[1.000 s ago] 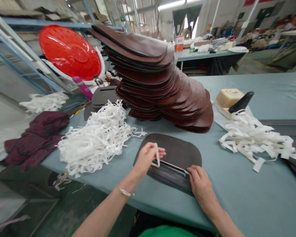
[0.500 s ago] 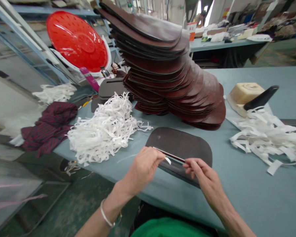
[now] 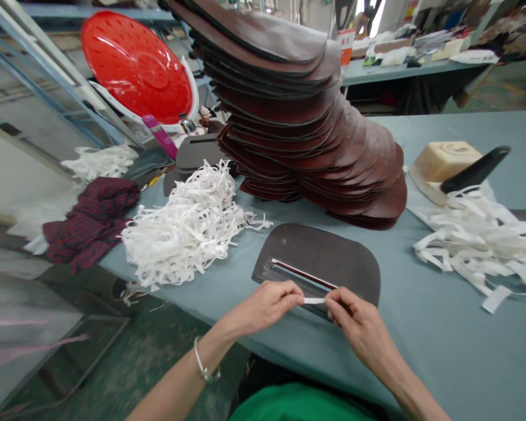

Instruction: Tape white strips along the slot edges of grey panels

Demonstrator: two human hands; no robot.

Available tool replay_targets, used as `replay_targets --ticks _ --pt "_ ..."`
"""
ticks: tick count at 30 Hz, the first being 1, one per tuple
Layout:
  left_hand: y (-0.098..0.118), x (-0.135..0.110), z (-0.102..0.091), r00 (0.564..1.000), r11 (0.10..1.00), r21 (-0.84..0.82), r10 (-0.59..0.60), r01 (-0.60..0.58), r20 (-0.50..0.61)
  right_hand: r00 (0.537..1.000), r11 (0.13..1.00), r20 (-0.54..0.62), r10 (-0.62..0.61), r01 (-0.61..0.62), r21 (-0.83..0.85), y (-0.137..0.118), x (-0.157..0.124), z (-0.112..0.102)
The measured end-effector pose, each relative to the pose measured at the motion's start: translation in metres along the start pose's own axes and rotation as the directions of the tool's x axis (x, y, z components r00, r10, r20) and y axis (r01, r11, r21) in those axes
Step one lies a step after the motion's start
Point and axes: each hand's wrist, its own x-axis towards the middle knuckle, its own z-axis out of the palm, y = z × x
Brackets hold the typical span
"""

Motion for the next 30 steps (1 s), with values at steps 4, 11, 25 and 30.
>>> replay_targets --ticks 4,11,25,30 --pt "-0.032 0.003 -0.024 0.999 0.996 -0.080 -0.048 0.049 0.018 0.989 0.970 -0.135 -0.058 0.024 -0.242 0.023 -0.007 -0.013" --pt "-0.054 -0.011 -0.010 0.983 0.991 -0.034 -0.135 0.131 -0.123 0.952 0.894 -0.188 -0.243 0.144 -0.425 0.060 -0.026 -0.008" --pt "-0.070 -0.018 0.011 0.872 0.931 -0.147 -0.364 0.334 -0.328 0.974 0.890 -0.217 -0.064 -0.043 -0.454 0.069 -0.048 -0.014" --pt "-0.075 -0.017 0.013 0.855 0.918 -0.184 -0.395 0.352 -0.337 0.971 0.892 -0.231 -0.064 -0.048 -0.449 0.069 -0.051 -0.014"
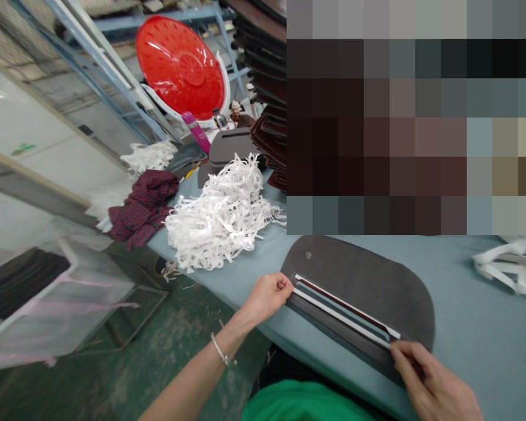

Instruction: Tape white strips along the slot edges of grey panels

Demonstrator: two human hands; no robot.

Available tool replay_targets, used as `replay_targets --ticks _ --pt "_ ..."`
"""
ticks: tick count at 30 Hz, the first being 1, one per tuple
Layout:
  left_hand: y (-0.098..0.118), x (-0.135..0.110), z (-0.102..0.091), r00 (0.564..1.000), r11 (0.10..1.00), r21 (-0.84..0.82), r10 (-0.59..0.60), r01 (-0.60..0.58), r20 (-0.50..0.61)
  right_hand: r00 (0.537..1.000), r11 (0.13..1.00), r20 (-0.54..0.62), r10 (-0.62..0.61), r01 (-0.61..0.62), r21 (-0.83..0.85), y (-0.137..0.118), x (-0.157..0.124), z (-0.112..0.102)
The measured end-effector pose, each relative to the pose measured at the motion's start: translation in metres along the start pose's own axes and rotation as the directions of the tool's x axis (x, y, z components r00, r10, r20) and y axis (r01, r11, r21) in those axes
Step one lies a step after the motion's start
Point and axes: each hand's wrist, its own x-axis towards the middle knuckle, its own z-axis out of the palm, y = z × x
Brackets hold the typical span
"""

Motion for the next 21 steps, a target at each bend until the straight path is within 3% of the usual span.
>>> replay_targets --ticks 4,11,21 --pt "-0.0019 0.0033 0.0021 0.998 0.998 -0.007 -0.059 0.059 -0.034 0.999 0.999 0.021 0.048 -0.048 0.007 0.0017 0.0002 0.0002" --pt "-0.0028 0.0050 0.0032 0.998 0.998 0.001 -0.058 0.058 -0.022 0.995 0.995 -0.007 0.101 -0.101 0.011 0.0000 0.0002 0.0009" --pt "-0.0016 0.0081 0.0043 0.995 0.993 0.085 -0.074 0.079 -0.060 0.995 0.996 -0.056 0.083 -0.083 -0.011 -0.0061 0.0003 0.0001"
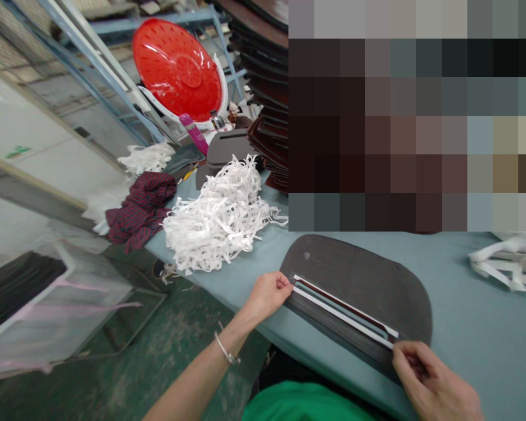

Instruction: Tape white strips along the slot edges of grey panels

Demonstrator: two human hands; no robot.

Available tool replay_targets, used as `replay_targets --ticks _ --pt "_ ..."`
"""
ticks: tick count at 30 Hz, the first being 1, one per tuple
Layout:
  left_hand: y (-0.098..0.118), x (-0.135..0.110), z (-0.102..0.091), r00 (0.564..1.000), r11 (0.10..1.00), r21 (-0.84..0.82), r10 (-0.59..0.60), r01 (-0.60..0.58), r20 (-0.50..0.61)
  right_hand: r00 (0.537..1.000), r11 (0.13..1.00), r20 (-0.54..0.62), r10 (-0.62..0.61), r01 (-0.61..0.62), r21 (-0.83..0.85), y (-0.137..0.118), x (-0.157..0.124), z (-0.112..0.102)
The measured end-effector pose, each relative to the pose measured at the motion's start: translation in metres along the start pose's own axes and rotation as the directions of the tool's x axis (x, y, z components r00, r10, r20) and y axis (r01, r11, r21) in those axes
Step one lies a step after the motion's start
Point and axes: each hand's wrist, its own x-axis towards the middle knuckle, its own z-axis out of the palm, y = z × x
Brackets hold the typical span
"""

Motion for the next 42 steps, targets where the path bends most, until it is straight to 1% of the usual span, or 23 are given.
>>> replay_targets --ticks 4,6,8,9,11,13,14,16,19,22,26,29,32,33,37,38,42 --pt "0.005 -0.003 0.000 1.000 0.999 0.040 -0.010 0.011 -0.023 1.000 1.000 0.003 0.010 -0.010 -0.005 0.000 0.001 0.002" --pt "0.009 -0.007 0.003 0.998 0.998 0.069 0.007 -0.003 -0.062 1.000 1.000 0.014 0.023 -0.023 0.005 0.000 0.001 0.003" --pt "0.012 -0.014 0.009 0.984 0.987 0.137 0.104 -0.085 -0.143 0.999 0.999 0.027 0.039 -0.039 0.026 0.001 0.000 0.002" --pt "0.013 -0.018 0.013 0.966 0.971 0.190 0.181 -0.146 -0.184 0.998 0.998 0.035 0.047 -0.049 0.040 0.000 -0.001 0.001" --pt "0.012 -0.027 0.020 0.909 0.910 0.315 0.350 -0.271 -0.229 0.996 0.995 0.059 0.062 -0.066 0.071 0.000 -0.003 -0.001" --pt "0.010 -0.037 0.026 0.860 0.835 0.427 0.465 -0.347 -0.211 0.994 0.993 0.083 0.075 -0.082 0.085 -0.001 -0.004 -0.004" --pt "0.009 -0.042 0.027 0.844 0.799 0.477 0.501 -0.365 -0.194 0.992 0.993 0.091 0.082 -0.089 0.082 -0.002 -0.005 -0.005" --pt "0.008 -0.050 0.029 0.825 0.727 0.567 0.548 -0.387 -0.140 0.990 0.992 0.102 0.102 -0.109 0.063 -0.005 -0.005 -0.007" --pt "0.011 -0.061 0.027 0.822 0.617 0.676 0.568 -0.403 -0.029 0.984 0.989 0.107 0.144 -0.147 0.025 -0.008 -0.005 -0.009" --pt "0.017 -0.069 0.026 0.838 0.525 0.753 0.542 -0.396 0.063 0.980 0.986 0.116 0.165 -0.164 -0.015 -0.008 -0.004 -0.009" --pt "0.023 -0.074 0.029 0.850 0.461 0.802 0.516 -0.378 0.104 0.978 0.985 0.121 0.169 -0.164 -0.052 -0.009 -0.004 -0.008" --pt "0.026 -0.074 0.033 0.856 0.440 0.820 0.505 -0.366 0.111 0.982 0.978 0.080 0.168 -0.156 -0.138 -0.010 -0.004 -0.006" --pt "0.028 -0.075 0.038 0.859 0.447 0.822 0.504 -0.352 0.093 0.986 0.967 0.049 0.157 -0.143 -0.213 -0.011 -0.005 -0.003" --pt "0.028 -0.075 0.041 0.852 0.454 0.814 0.516 -0.363 0.092 0.987 0.964 0.047 0.153 -0.138 -0.225 -0.012 -0.005 -0.003" --pt "0.028 -0.073 0.054 0.795 0.460 0.755 0.593 -0.468 0.132 0.988 0.957 0.041 0.150 -0.135 -0.255 -0.014 -0.004 -0.003" --pt "0.029 -0.073 0.057 0.789 0.459 0.747 0.598 -0.482 0.141 0.988 0.955 0.039 0.151 -0.136 -0.263 -0.014 -0.004 -0.003" --pt "0.038 -0.074 0.065 0.794 0.465 0.741 0.589 -0.485 0.151 0.988 0.941 0.030 0.154 -0.138 -0.309 -0.016 -0.003 -0.003"
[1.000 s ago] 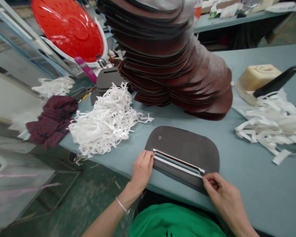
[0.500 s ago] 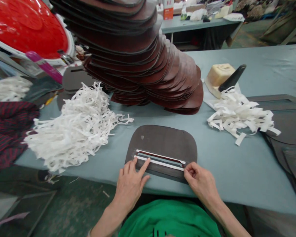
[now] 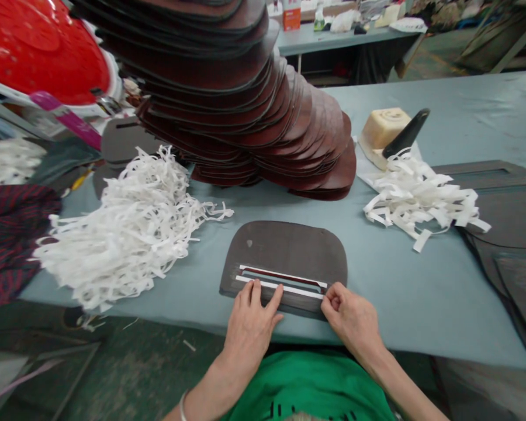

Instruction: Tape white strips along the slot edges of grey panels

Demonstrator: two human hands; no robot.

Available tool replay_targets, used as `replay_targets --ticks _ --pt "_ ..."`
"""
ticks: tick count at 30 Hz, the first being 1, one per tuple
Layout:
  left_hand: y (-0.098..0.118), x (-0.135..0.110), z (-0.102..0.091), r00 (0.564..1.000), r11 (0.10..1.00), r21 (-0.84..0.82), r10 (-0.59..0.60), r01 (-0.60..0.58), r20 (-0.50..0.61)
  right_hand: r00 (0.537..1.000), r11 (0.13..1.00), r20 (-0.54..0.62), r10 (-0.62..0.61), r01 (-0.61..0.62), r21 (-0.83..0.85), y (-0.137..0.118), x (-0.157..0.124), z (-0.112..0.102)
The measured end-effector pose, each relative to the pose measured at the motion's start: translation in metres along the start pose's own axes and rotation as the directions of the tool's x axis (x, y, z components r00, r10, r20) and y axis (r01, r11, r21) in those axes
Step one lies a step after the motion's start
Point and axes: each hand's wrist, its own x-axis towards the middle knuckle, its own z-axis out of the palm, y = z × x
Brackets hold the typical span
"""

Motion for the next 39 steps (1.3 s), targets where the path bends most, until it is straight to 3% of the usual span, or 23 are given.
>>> replay_targets --ticks 4,7,9,12,18,21,26,29,34,39 --pt "0.018 0.004 -0.006 0.998 0.998 -0.035 0.057 -0.057 0.013 0.999 0.998 -0.030 -0.012 0.010 -0.060 -0.001 -0.001 0.003" --pt "0.030 0.004 -0.009 0.998 0.998 -0.026 0.054 -0.053 0.017 0.987 0.989 -0.100 -0.125 0.116 -0.088 0.001 -0.004 0.006" --pt "0.036 0.003 -0.009 0.999 0.999 -0.018 0.033 -0.033 0.009 0.944 0.954 -0.154 -0.293 0.278 -0.113 0.004 -0.007 0.009" --pt "0.037 0.000 -0.006 1.000 0.999 -0.033 0.011 -0.011 -0.016 0.842 0.861 -0.189 -0.505 0.479 -0.169 0.009 -0.010 0.012" --pt "0.019 -0.001 -0.002 0.997 0.990 -0.121 0.070 -0.073 -0.024 0.772 0.807 -0.236 -0.590 0.564 -0.175 0.008 -0.008 0.014" --pt "-0.002 0.004 -0.001 0.995 0.976 -0.194 0.101 -0.104 -0.027 0.771 0.805 -0.230 -0.594 0.570 -0.166 0.004 -0.004 0.012" --pt "-0.052 0.009 0.004 0.985 0.969 -0.228 -0.128 0.098 -0.119 0.786 0.813 -0.207 -0.582 0.561 -0.153 -0.005 0.008 0.009" --pt "-0.071 0.009 0.008 0.985 0.968 -0.236 -0.116 0.083 -0.129 0.792 0.806 -0.157 -0.590 0.568 -0.167 -0.015 0.016 0.013" --pt "-0.070 0.006 0.011 0.980 0.962 -0.263 -0.121 0.077 -0.156 0.819 0.814 -0.115 -0.563 0.524 -0.253 -0.029 0.026 0.023" --pt "-0.066 0.004 0.014 0.954 0.921 -0.370 -0.215 0.126 -0.208 0.827 0.793 -0.041 -0.560 0.521 -0.315 -0.033 0.031 0.020"
